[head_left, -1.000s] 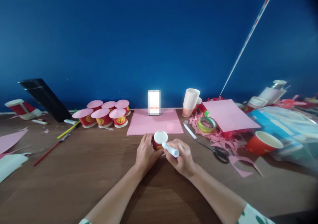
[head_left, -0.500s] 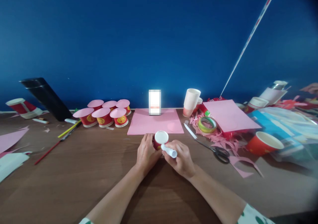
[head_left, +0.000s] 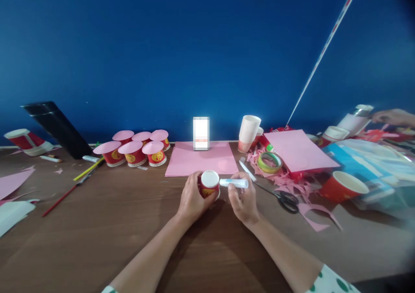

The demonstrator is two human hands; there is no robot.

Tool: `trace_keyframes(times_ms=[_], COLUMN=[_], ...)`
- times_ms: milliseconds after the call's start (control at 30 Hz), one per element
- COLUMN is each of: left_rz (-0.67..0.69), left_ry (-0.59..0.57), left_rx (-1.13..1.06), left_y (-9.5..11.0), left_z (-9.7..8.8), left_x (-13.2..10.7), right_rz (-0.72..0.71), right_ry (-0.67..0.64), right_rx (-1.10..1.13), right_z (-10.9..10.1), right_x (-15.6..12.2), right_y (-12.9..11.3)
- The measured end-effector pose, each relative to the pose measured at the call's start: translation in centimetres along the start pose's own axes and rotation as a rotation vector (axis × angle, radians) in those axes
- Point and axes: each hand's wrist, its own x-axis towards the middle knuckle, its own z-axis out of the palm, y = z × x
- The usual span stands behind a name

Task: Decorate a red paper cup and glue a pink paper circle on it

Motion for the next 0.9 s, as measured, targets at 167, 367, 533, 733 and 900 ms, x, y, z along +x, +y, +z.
trace_keyframes(times_ms=[167, 367, 533, 733, 900], left_rz=[-0.006, 0.031, 0.042, 0.031, 0.012], left_ry=[-0.019, -0.023, -0.074, -0.081, -0.059], left_rx=[-0.001, -0.003, -0.026, -0.025, -0.039], left_y=[-0.12, -0.06, 0.27, -0.04, -0.34], left_z=[0.14, 0.01, -0.2, -0.15, -0.01], left_x=[-0.11, 0.03, -0.13, 0.06, 0.08], right_rz=[-0.034, -0.077, -0.056, -0.055, -0.039], right_ry=[-0.055, -0.129, -0.066, -0.042, -0.089], right_rx=[0.016, -0.005, 0.006, 0.011, -0.002], right_z=[0.1, 0.12, 0.04, 0.1, 0.04], right_x=[0.09, 0.09, 0.05, 0.23, 0.27], right_y=[-0.25, 0.2, 0.13, -0.12, -0.13])
